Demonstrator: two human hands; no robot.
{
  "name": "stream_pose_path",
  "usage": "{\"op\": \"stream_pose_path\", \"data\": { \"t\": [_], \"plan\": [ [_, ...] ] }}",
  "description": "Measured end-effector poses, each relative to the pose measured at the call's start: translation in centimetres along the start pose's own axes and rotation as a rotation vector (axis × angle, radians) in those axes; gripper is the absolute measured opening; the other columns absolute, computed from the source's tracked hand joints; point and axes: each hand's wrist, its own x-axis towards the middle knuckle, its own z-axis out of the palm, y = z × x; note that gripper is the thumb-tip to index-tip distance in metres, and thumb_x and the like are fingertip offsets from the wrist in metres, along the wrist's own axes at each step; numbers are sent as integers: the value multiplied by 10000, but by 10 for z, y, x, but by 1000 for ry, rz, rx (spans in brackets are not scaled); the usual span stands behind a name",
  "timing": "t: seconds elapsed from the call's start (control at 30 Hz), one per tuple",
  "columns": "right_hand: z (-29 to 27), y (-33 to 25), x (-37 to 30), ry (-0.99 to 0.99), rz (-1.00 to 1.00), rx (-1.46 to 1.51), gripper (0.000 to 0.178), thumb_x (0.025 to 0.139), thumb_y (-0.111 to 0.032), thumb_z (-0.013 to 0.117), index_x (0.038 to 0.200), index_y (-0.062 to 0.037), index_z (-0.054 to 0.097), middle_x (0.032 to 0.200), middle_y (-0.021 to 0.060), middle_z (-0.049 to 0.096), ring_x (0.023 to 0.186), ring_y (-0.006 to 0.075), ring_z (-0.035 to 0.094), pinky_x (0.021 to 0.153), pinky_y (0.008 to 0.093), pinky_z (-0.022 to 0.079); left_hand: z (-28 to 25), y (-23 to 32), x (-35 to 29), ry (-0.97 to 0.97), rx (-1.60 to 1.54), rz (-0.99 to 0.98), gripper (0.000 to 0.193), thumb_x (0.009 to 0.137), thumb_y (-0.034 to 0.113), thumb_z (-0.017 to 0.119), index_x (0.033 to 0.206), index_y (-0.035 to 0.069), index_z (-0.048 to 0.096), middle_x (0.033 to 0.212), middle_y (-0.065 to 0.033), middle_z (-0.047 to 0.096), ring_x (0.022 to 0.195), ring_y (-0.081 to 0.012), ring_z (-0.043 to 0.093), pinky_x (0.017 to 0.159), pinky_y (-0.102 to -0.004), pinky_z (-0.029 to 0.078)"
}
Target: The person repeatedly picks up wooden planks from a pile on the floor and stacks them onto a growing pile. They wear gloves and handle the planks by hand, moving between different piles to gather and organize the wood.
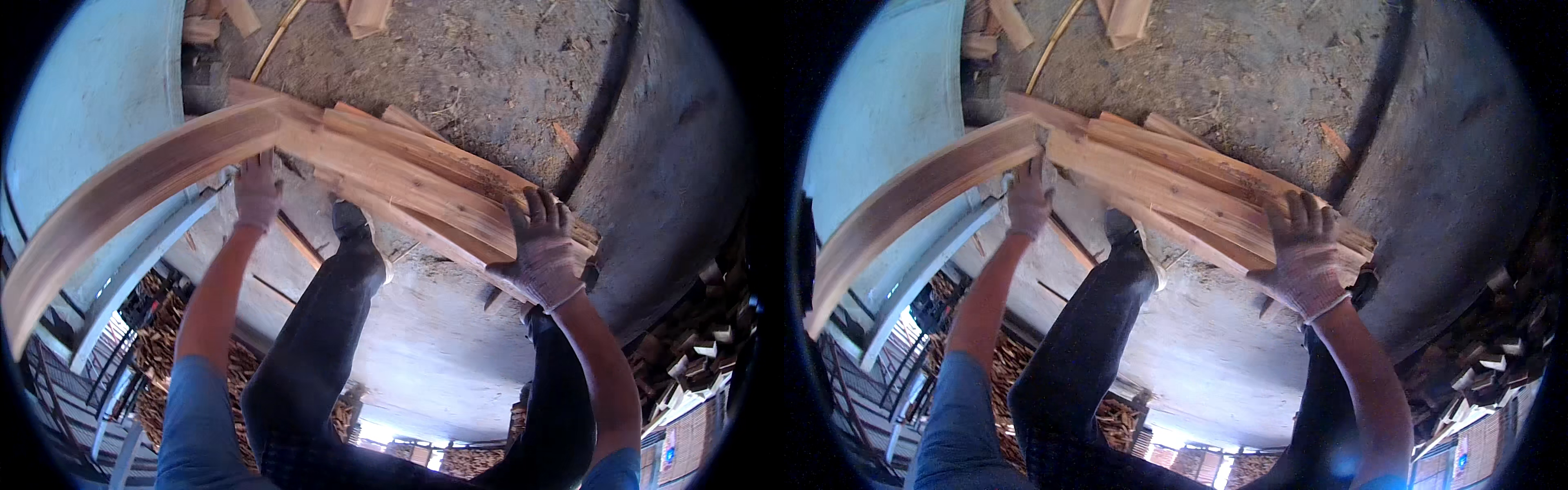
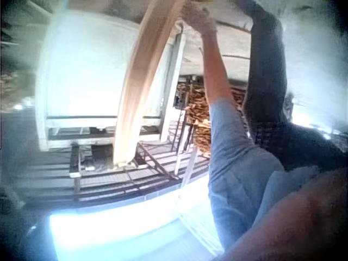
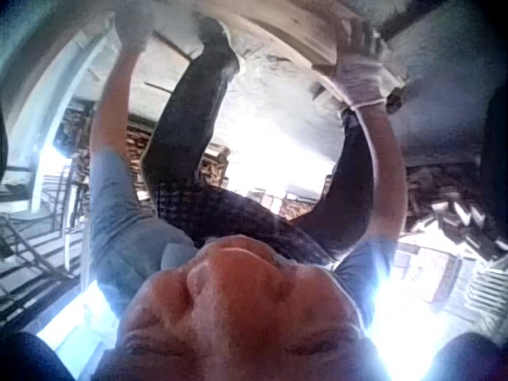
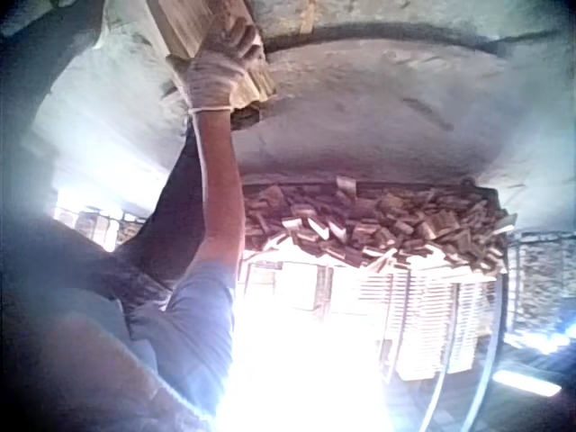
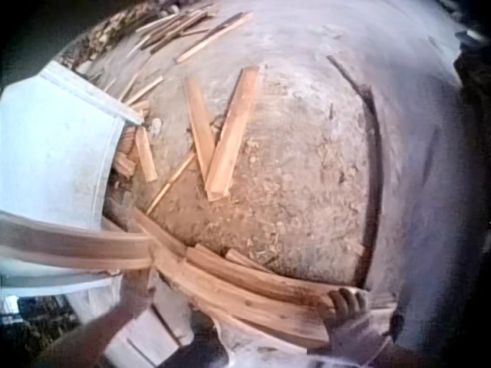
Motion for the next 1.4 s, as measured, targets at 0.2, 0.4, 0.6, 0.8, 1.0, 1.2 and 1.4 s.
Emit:
{"op": "stream_pose_path", "data": {
  "t": [0.2, 0.4, 0.6, 0.8, 1.0, 1.2, 1.4],
  "plan": [
    [27, 8, -16, 173, 38, 176, 998, 785, -478, 846, 1572, -75, 383, 1550, 262, 398, 1491, 447, 327, 1234, 617, 240, 79, -45, 36, -214, -94, -1, 652, 917, 221, 656, 1501, 11, 455, 1380, -268, 579, 1288, -460, 551, 1079, -527, 452],
    [38, -68, -37, 82, -49, 220, 808, 964, -550, 614, 1587, -92, 380, 1651, 176, 347, 1566, 321, 260, 1288, 534, 176, 29, -47, -99, -125, -449, -133, 826, 893, 127, 746, 1582, -22, 315, 1592, -262, 397, 1483, -410, 381, 1234, -453, 313],
    [-6, -60, 27, 320, -77, 180, 634, 968, -454, 635, 1410, -11, 533, 1407, 213, 574, 1373, 385, 505, 1170, 561, 361, -91, 68, 78, 223, -745, -36, 553, 1040, 220, 565, 1503, -57, 444, 1452, -272, 556, 1349, -375, 551, 1133, -426, 411],
    [22, -38, 40, 238, 41, 250, 688, 909, -436, 716, 1436, -41, 514, 1399, 216, 576, 1350, 400, 519, 1154, 547, 385, -101, 115, 267, 1, -1400, -348, 866, 804, 478, 868, 1358, -128, 591, 1278, -238, 667, 1183, -273, 634, 1042, -380, 457],
    [-8, 13, 104, 627, 74, 15, 626, 917, -273, 721, 1463, -53, 505, 1410, 180, 587, 1266, 363, 591, 1047, 510, 486, -101, 148, 271, -190, -1560, -373, 753, 825, 496, 862, 1394, 82, 596, 1288, -78, 617, 1176, -242, 556, 983, -474, 437],
    [-27, 92, 299, 719, 145, -424, 876, 859, -472, 745, 1567, -84, 405, 1639, 174, 374, 1509, 413, 323, 1204, 643, 254, -156, 159, 194, -43, -1900, -297, 623, 848, 461, 849, 1269, 74, 603, 1072, -49, 614, 882, -137, 611, 679, -272, 504],
    [-77, 86, 294, 450, -55, -648, 733, 872, -220, 725, 1547, -116, 456, 1606, 168, 433, 1411, 341, 495, 1143, 518, 423, -197, 160, 29, -121, -2060, -514, 661, 861, 379, 838, 1396, 107, 562, 1201, -27, 615, 1007, -126, 621, 775, -272, 541]
  ]
}}
